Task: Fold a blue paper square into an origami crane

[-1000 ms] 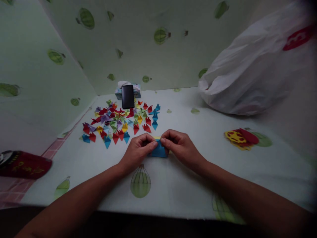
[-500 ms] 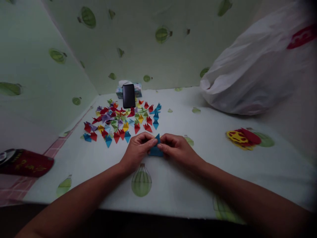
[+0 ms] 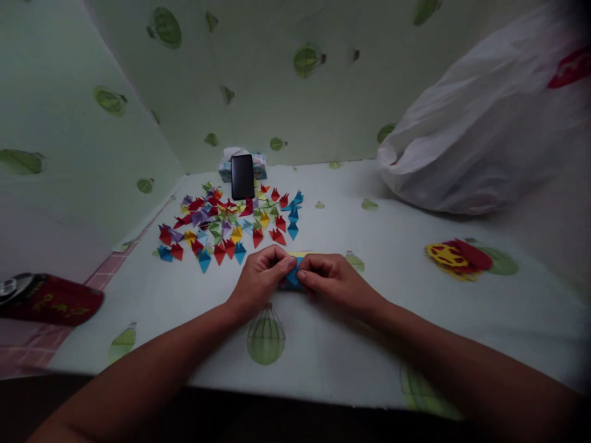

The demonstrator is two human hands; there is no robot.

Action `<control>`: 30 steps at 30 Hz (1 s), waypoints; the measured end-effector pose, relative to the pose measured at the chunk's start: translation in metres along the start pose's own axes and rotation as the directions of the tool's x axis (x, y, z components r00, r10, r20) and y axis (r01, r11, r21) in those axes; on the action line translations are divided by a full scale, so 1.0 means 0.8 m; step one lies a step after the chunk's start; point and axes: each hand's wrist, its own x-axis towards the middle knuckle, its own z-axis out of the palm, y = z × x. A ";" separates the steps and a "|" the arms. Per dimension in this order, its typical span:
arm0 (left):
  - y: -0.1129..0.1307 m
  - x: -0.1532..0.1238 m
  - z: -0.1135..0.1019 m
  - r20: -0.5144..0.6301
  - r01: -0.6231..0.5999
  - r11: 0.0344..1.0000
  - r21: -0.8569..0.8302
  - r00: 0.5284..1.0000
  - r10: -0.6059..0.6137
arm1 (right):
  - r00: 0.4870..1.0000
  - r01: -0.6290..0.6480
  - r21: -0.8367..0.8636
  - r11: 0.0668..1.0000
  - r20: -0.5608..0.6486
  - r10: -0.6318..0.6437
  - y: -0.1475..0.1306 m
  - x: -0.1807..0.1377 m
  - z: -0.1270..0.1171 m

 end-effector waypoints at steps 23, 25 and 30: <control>-0.003 -0.004 0.003 0.122 -0.143 0.983 0.118 0.984 0.128 | 0.985 0.135 -0.094 0.986 -0.094 -0.144 -0.002 -0.003 0.001; -0.002 -0.003 0.001 0.154 -0.153 0.977 0.148 0.979 0.130 | 0.984 0.148 -0.098 0.984 -0.086 -0.157 -0.002 -0.002 -0.001; -0.003 -0.002 0.001 0.255 -0.154 0.970 0.187 0.961 0.103 | 0.973 0.154 -0.223 0.963 -0.138 -0.188 0.000 -0.001 -0.004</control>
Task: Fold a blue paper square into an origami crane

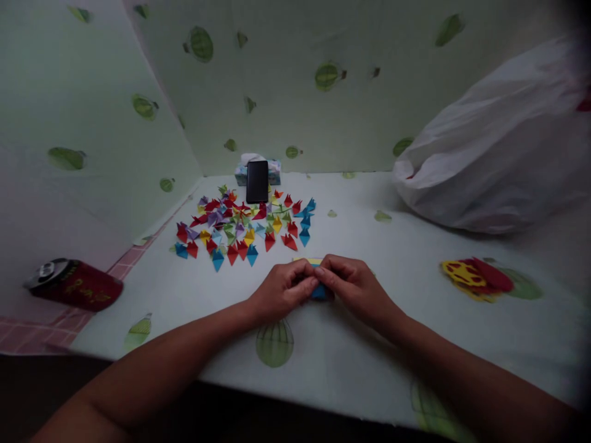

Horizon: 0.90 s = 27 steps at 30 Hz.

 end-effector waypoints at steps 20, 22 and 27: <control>0.006 0.000 0.003 -0.157 0.102 0.976 -0.193 0.979 -0.133 | 0.996 0.045 -0.058 0.997 -0.078 -0.050 -0.002 -0.005 0.002; 0.005 0.000 0.004 -0.165 0.109 0.971 -0.212 0.976 -0.145 | 0.995 0.034 -0.078 0.996 -0.095 -0.041 -0.004 -0.007 0.003; 0.003 0.000 0.002 -0.140 0.085 0.981 -0.172 0.984 -0.110 | 0.994 0.025 -0.085 0.996 -0.106 -0.034 -0.004 -0.006 0.003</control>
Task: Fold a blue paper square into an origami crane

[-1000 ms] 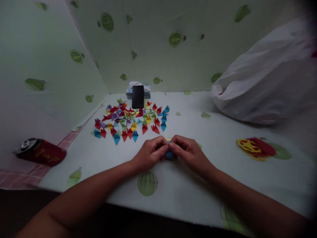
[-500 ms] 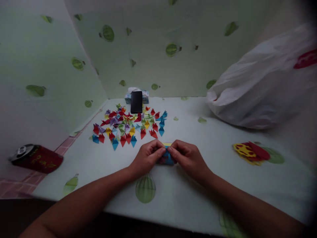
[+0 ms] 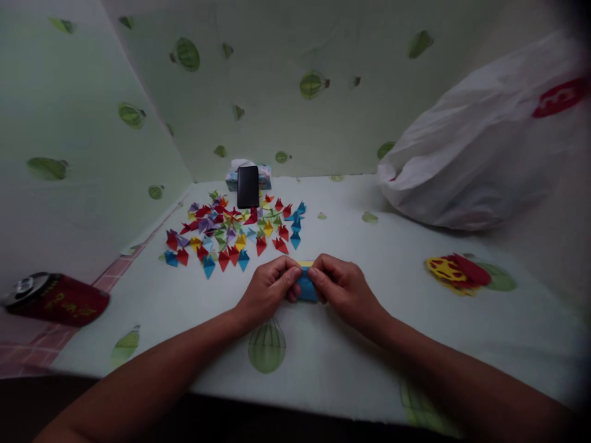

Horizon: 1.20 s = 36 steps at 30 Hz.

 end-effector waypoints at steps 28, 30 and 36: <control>0.008 -0.002 -0.005 0.062 -0.051 0.987 0.150 0.997 0.042 | 0.993 -0.028 0.104 0.994 0.120 0.016 0.003 0.006 -0.004; 0.007 -0.003 -0.005 0.044 -0.054 0.987 0.153 0.998 0.048 | 0.990 -0.031 0.116 0.993 0.140 0.014 0.001 0.006 -0.005; 0.012 -0.004 -0.004 0.043 -0.102 0.967 0.232 0.995 0.094 | 0.997 -0.029 0.034 0.999 0.074 0.027 0.000 0.004 -0.004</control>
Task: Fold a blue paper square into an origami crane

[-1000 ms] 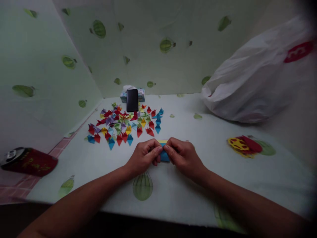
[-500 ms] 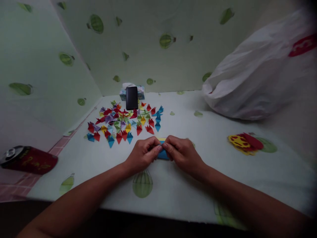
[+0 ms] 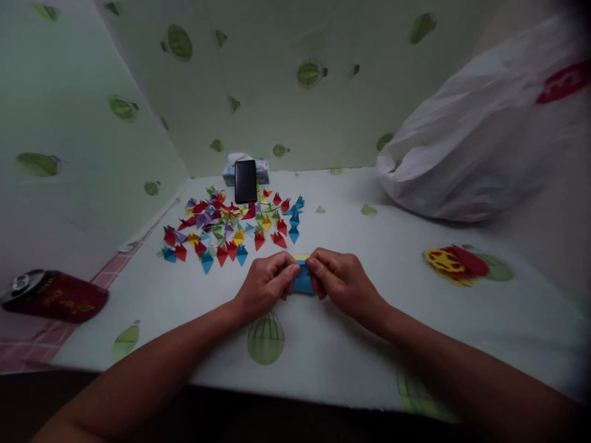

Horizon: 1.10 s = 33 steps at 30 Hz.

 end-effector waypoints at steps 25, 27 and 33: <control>-0.011 0.002 0.000 0.020 0.023 0.999 0.022 1.000 -0.024 | 0.996 -0.091 0.142 0.986 -0.012 0.094 -0.001 0.003 0.000; -0.010 0.003 -0.002 0.013 0.035 0.999 -0.012 0.999 -0.035 | 0.994 -0.087 0.126 0.988 -0.048 0.094 0.000 0.004 -0.003; -0.008 0.009 -0.003 0.006 0.048 0.992 -0.116 0.999 -0.048 | 0.999 -0.003 -0.018 1.000 -0.033 0.002 0.005 0.008 -0.008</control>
